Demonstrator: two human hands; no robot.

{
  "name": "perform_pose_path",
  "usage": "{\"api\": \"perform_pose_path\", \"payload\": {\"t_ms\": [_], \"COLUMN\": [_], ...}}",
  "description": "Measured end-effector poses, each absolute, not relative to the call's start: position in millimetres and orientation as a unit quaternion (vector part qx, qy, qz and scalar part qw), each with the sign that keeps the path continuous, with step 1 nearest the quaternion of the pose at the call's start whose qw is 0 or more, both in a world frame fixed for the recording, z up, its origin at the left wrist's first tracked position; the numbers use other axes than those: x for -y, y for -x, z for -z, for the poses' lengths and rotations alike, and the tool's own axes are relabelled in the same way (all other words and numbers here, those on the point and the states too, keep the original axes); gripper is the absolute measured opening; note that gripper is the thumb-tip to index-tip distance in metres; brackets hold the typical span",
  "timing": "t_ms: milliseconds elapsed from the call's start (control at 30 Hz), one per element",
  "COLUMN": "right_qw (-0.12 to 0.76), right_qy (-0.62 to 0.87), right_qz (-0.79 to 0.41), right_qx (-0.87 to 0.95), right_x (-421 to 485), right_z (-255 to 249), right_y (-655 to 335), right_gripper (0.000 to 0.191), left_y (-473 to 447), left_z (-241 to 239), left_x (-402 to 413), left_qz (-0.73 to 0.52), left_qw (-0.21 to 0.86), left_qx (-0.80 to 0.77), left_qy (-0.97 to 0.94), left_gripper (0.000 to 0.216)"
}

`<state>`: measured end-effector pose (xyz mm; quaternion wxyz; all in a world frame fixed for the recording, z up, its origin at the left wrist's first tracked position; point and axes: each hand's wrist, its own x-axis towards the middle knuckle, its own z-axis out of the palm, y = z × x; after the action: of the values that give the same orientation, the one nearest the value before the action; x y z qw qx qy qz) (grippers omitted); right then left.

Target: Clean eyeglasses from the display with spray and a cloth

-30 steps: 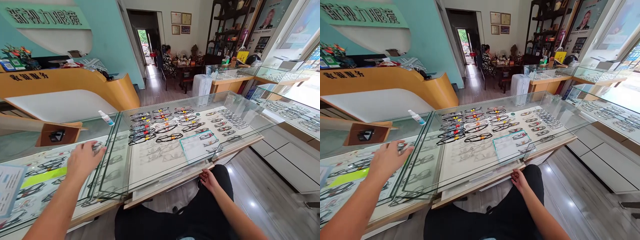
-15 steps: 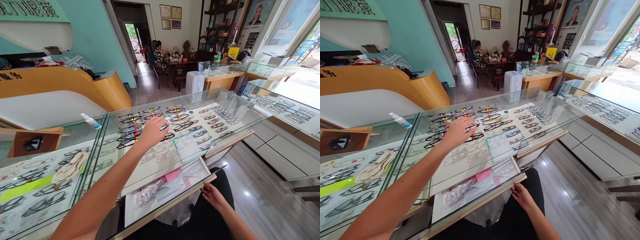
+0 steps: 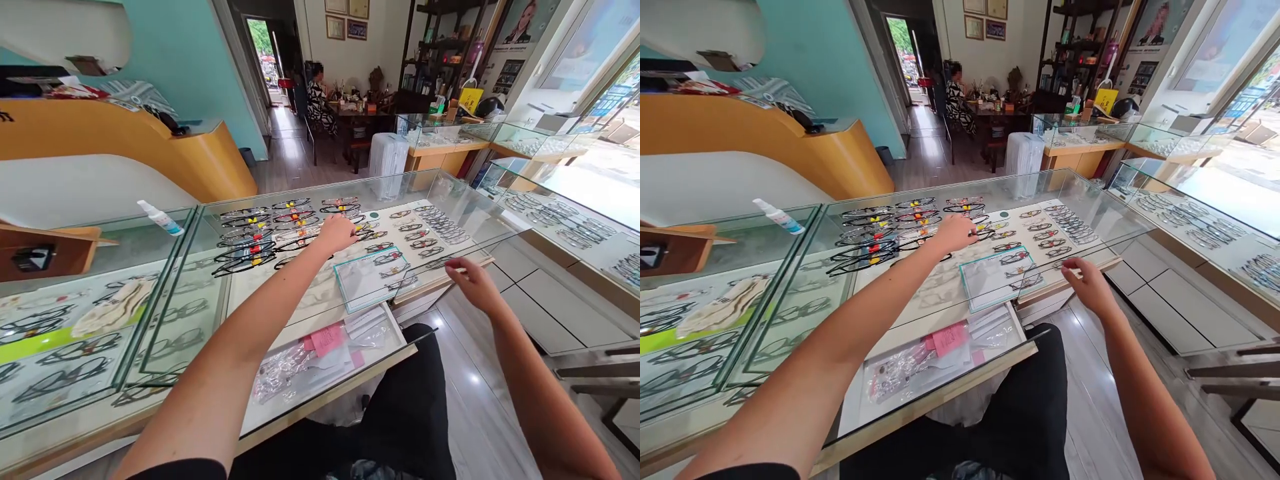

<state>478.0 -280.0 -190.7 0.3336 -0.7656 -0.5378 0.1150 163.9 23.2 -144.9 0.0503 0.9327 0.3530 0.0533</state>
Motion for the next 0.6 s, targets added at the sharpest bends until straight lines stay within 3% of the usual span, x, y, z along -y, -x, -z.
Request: {"api": "perform_pose_path", "payload": {"t_ms": [100, 167, 400, 467, 600], "right_qw": [0.252, 0.191, 0.162, 0.16, 0.158], "right_qy": [0.761, 0.777, 0.816, 0.819, 0.821], "right_qz": [0.003, 0.01, 0.008, 0.013, 0.019], "right_qx": [0.597, 0.6, 0.555, 0.551, 0.548], "right_x": [199, 157, 114, 114, 110], "right_z": [172, 174, 205, 209, 214], "right_y": [-476, -471, -464, -465, -469], "right_gripper": [0.039, 0.043, 0.064, 0.064, 0.065], "left_y": [-172, -174, -150, -131, -92], "left_z": [143, 140, 111, 101, 101], "left_x": [-21, -17, 28, 59, 134], "left_qz": [-0.053, -0.053, -0.084, -0.118, -0.076], "left_qw": [0.036, 0.029, 0.062, 0.138, 0.405], "left_qx": [-0.37, -0.376, -0.361, -0.344, -0.256], "left_qy": [-0.927, -0.925, -0.927, -0.921, -0.874], "left_gripper": [0.025, 0.024, 0.028, 0.03, 0.03]}}
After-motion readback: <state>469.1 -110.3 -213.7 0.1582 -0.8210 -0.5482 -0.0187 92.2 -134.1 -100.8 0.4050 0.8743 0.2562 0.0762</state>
